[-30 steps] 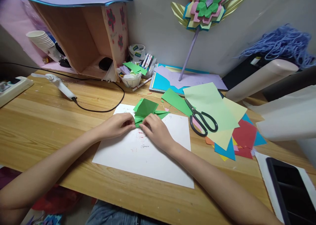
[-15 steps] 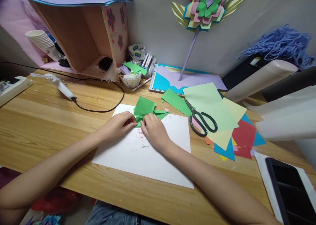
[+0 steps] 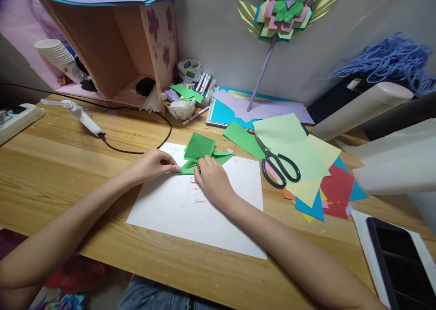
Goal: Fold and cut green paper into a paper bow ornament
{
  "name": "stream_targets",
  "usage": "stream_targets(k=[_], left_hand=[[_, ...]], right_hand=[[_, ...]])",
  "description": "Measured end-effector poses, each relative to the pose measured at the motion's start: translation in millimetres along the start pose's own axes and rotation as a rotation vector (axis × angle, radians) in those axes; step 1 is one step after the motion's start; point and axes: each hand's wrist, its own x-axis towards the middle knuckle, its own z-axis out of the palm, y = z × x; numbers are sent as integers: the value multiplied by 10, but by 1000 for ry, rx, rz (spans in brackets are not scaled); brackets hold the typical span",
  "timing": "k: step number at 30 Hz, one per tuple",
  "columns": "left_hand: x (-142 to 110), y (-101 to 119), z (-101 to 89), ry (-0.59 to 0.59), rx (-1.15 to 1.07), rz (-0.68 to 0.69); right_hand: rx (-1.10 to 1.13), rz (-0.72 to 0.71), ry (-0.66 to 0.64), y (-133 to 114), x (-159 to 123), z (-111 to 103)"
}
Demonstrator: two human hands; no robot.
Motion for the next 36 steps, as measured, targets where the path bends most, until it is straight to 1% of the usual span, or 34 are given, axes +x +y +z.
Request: stream_targets(k=[4,12,20,26,31,36], left_hand=[[13,-53,-26,-33,-45,-49],[14,-89,68,19,-94,-52],[-10,-9,72,23,12,39],[-33,27,72,16,83,56],[-36,62,125,60,106,114],[-23,88,198,86,134,150]], right_hand=[[5,9,-13,4,7,-5],[23,6,-4,6,1,-9],[3,9,-10,3,-5,-3],[-13,18,0,2,-4,6],[-39,-11,38,4,-11,12],[-61,22,30,-8,-14,9]])
